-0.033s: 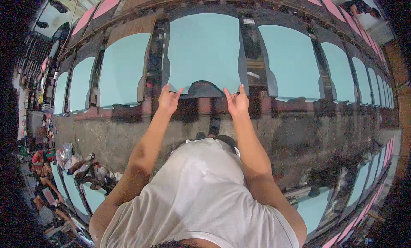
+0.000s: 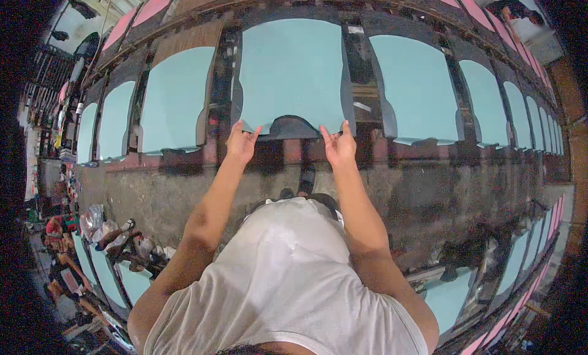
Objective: Placing and smoothing fabric panels onto screen printing platens in preparation for the printing process.
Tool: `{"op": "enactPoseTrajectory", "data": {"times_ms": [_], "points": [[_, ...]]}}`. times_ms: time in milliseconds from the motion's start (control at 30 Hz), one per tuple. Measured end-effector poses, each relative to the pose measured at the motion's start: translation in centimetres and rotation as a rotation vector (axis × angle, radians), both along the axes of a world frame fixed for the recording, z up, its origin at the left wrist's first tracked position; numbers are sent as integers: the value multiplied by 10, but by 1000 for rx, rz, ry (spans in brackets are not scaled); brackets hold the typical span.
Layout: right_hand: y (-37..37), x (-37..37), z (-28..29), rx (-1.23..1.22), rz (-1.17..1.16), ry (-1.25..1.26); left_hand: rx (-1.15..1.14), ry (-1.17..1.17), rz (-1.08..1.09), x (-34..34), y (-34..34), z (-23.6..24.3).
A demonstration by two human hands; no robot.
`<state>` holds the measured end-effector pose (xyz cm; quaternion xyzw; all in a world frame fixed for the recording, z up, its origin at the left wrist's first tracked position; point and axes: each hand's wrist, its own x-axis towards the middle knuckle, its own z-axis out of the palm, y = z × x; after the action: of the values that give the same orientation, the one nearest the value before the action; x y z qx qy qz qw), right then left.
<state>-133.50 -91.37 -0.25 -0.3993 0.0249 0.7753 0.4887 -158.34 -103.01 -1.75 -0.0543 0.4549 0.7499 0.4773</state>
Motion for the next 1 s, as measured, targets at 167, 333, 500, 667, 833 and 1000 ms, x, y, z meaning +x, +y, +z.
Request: {"op": "enactPoseTrajectory", "data": {"times_ms": [167, 333, 500, 667, 833, 1000], "points": [[-2, 7, 1, -3, 15, -1, -11, 29, 57, 16, -7, 5], [-6, 10, 6, 18, 76, -63, 6, 21, 65, 23, -15, 5], [-14, 14, 8, 15, 79, -75, -10, 11, 111, 34, -23, 5], [-16, 16, 5, -2, 60, -81, -20, 18, 109, 47, -29, 6], [-21, 18, 5, 3, 72, -41, -26, 11, 88, 44, -33, 6], [-26, 18, 1, -9, 51, -53, -11, 33, 58, 41, -35, 5]]}}
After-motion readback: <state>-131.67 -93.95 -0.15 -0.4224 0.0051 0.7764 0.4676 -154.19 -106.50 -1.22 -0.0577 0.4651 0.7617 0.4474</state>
